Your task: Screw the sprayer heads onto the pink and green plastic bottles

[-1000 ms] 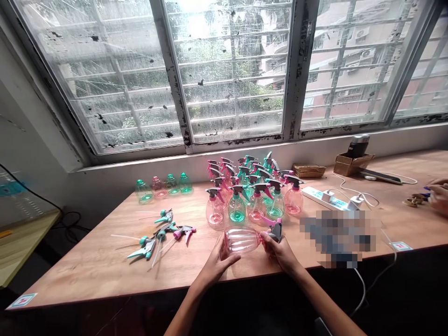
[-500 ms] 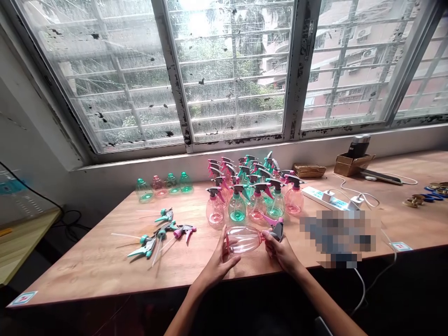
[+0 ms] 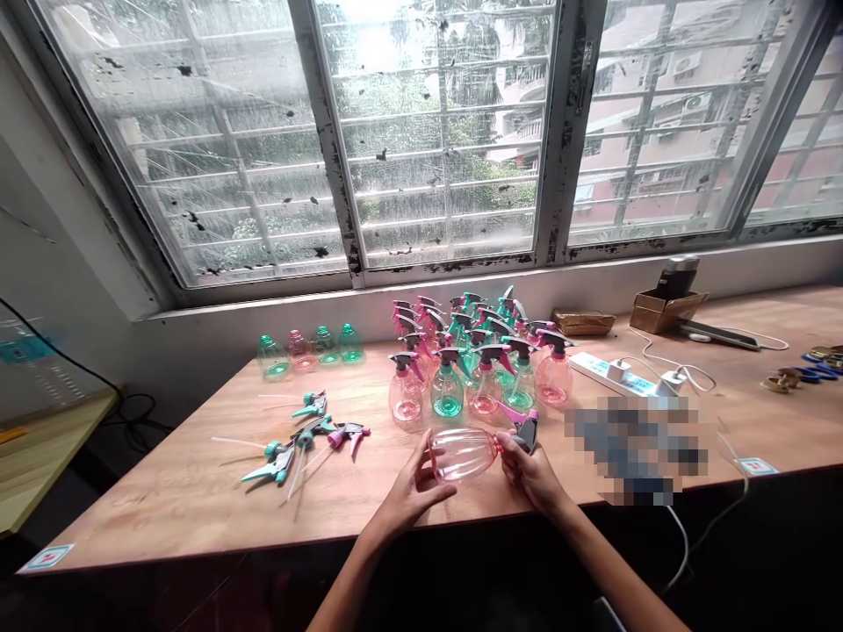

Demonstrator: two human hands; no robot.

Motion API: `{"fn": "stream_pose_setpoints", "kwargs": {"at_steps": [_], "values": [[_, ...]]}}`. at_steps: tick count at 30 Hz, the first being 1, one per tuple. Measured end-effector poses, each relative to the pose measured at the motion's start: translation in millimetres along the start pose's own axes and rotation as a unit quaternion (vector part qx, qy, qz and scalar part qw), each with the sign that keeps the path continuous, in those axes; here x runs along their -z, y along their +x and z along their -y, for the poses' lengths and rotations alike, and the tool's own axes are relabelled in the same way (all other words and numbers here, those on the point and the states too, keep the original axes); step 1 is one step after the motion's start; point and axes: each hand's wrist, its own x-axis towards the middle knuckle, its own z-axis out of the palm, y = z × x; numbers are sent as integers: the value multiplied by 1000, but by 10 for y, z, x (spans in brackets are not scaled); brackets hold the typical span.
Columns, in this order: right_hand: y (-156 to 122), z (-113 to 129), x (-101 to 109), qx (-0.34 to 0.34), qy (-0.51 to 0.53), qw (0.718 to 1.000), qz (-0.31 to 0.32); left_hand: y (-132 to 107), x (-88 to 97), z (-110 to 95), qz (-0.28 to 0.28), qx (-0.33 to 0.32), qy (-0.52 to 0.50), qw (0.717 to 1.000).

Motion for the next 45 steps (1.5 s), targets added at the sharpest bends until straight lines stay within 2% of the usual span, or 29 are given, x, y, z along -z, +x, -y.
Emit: {"fn": "stream_pose_setpoints", "kwargs": {"at_steps": [4, 14, 21, 32, 45], "values": [[-6, -8, 9, 3, 1, 1000, 3, -15, -11, 2, 2, -12, 2, 1000], [2, -14, 32, 10, 2, 1000, 1, 15, -8, 11, 9, 5, 8, 1000], [-10, -8, 22, 10, -3, 1000, -1, -31, -32, -16, 14, -12, 17, 1000], [-9, 3, 20, 0, 1, 1000, -12, -24, -6, 11, 8, 1, 31, 999], [-14, 13, 16, 7, 13, 1000, -4, 6, -34, 14, 22, -1, 3, 1000]]}}
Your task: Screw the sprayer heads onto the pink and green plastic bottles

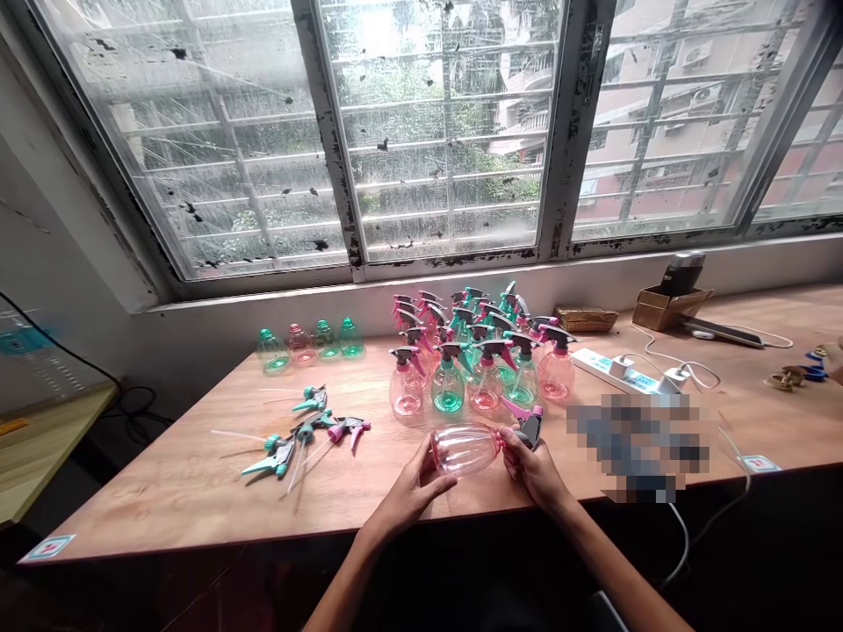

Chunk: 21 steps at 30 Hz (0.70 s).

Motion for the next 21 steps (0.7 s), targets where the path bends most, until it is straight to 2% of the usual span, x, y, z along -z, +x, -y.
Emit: {"fn": "stream_pose_setpoints", "kwargs": {"at_steps": [7, 15, 21], "values": [[13, -6, 5, 5, -7, 1000, -1, -28, -4, -37, -6, -6, 22, 1000], [16, -44, 44, -5, -22, 1000, 10, -10, 1, 25, -10, 2, 19, 1000], [14, -34, 42, -6, -22, 1000, 17, -29, -2, -8, -12, -18, 29, 999]]}}
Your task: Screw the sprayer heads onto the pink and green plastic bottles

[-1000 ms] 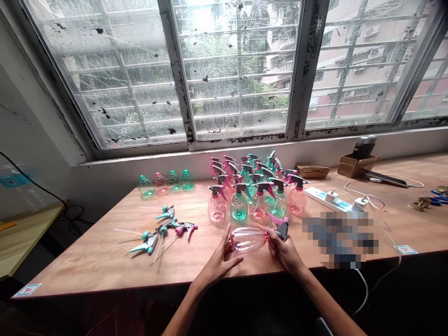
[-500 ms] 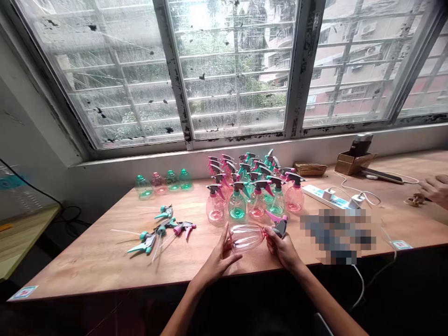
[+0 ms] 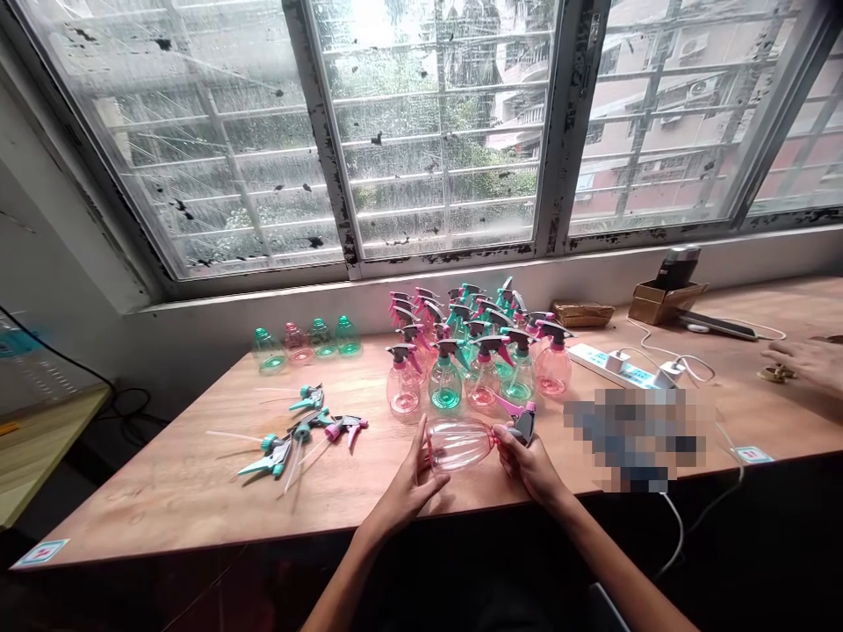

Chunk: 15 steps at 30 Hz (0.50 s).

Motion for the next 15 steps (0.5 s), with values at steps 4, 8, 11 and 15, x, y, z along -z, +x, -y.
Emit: {"fn": "stream_pose_setpoints", "kwargs": {"at_steps": [4, 8, 11, 15], "values": [[-2, 23, -7, -6, 1, 1000, 6, 1, -1, -16, 4, 4, 7, 1000], [-12, 44, -25, -9, -5, 1000, 8, 8, 1, 9, -3, -6, 12, 1000], [-20, 62, -44, -10, -11, 1000, 6, 10, -4, 20, -14, -20, 19, 1000], [-27, 91, -62, -19, -16, 1000, 8, 13, -12, 19, -12, -12, 23, 1000]]}}
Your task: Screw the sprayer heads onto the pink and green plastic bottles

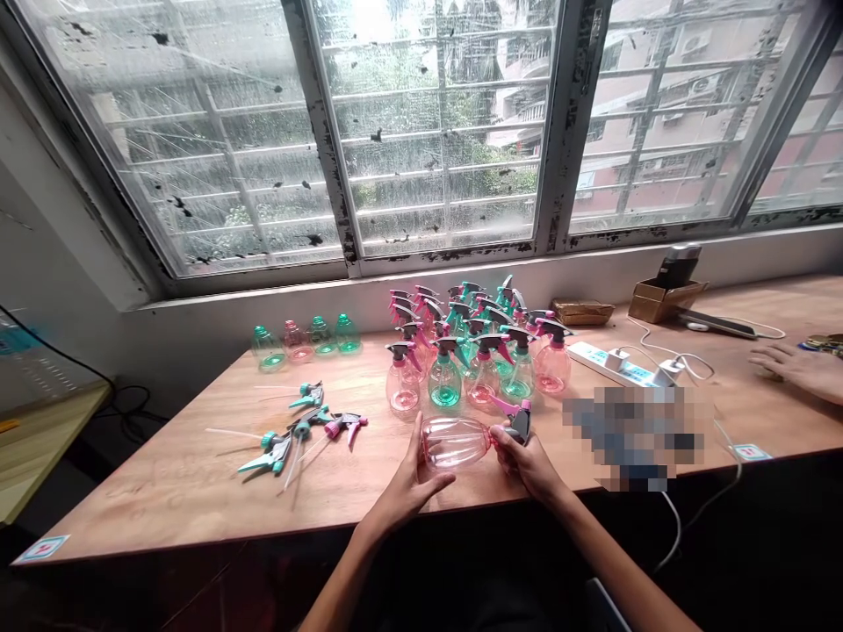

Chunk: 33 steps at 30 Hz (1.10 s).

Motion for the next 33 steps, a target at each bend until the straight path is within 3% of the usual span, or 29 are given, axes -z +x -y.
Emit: {"fn": "stream_pose_setpoints", "kwargs": {"at_steps": [12, 19, 28, 33], "values": [[19, -37, 36, 5, -4, 1000, 10, 16, -4, -43, 1, -12, -3, 1000], [15, -20, 42, -2, -5, 1000, 14, 29, 17, 6, 9, 19, 0, 1000], [-2, 26, 19, -17, 0, 1000, 12, 26, -3, -54, -17, -10, 25, 999], [-26, 78, -11, -27, -8, 1000, 9, 33, 11, -44, 9, 7, 17, 1000]]}}
